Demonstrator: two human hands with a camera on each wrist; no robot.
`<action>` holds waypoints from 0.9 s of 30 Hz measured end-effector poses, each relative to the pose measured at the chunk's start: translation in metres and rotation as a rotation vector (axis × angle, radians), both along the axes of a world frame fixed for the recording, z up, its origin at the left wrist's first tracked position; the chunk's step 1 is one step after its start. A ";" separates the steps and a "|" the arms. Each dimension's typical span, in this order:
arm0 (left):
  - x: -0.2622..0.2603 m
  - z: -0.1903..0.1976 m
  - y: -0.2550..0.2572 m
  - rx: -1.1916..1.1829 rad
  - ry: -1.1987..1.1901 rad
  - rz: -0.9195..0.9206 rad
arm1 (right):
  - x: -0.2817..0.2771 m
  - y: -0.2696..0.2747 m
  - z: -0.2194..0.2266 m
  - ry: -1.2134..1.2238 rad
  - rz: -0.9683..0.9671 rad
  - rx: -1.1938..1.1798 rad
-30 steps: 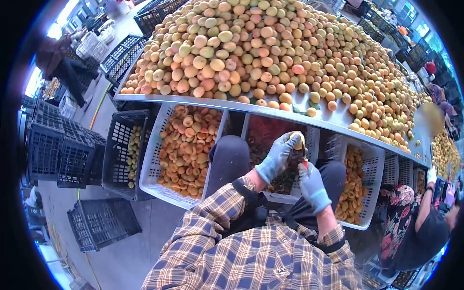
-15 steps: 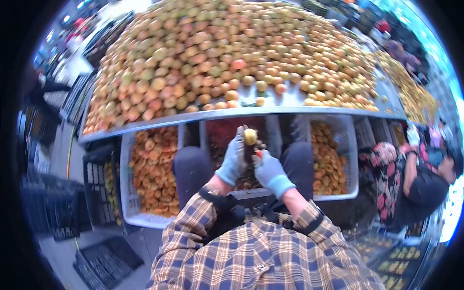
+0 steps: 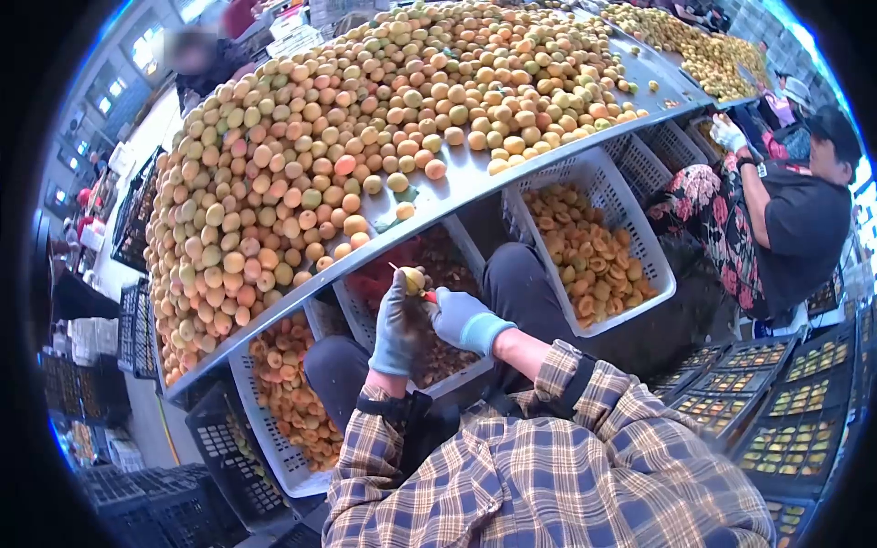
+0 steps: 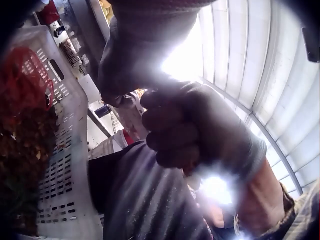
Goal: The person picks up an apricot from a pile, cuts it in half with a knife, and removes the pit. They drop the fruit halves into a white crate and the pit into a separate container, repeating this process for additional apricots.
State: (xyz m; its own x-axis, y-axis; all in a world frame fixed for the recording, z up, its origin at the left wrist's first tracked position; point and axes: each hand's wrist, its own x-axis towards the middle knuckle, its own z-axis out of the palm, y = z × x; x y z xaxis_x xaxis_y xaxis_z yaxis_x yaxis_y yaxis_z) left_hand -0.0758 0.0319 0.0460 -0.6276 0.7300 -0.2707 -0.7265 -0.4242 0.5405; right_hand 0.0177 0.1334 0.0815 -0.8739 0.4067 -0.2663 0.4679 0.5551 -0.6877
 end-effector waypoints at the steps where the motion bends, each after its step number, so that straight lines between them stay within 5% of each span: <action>1: -0.001 -0.002 0.003 -0.030 0.027 0.027 | -0.001 0.001 -0.002 0.057 0.036 -0.048; 4: -0.003 -0.002 0.002 -0.055 0.015 0.076 | 0.007 -0.004 0.001 0.102 0.069 -0.158; 14: -0.004 -0.017 0.000 -0.208 -0.163 0.044 | 0.005 -0.012 -0.020 -0.074 0.059 0.040; 16: -0.005 -0.020 -0.002 -0.238 -0.025 0.091 | 0.000 -0.010 -0.017 -0.040 0.097 -0.037; 22: -0.003 -0.028 0.004 -0.257 -0.108 0.231 | 0.012 -0.012 -0.015 -0.027 0.119 -0.110; 24: -0.001 -0.026 0.003 -0.213 -0.187 0.095 | 0.016 -0.013 -0.013 -0.095 0.050 0.020; 27: 0.008 -0.028 0.007 -0.322 -0.093 0.134 | 0.009 -0.013 -0.019 -0.077 0.050 0.007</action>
State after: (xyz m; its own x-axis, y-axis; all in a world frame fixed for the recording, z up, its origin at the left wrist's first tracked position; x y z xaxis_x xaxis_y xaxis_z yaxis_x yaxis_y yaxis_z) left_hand -0.0677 0.0388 0.0178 -0.6738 0.5113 -0.5334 -0.7283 -0.3378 0.5962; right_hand 0.0270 0.1205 0.0627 -0.8702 0.3647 -0.3312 0.4908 0.5839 -0.6466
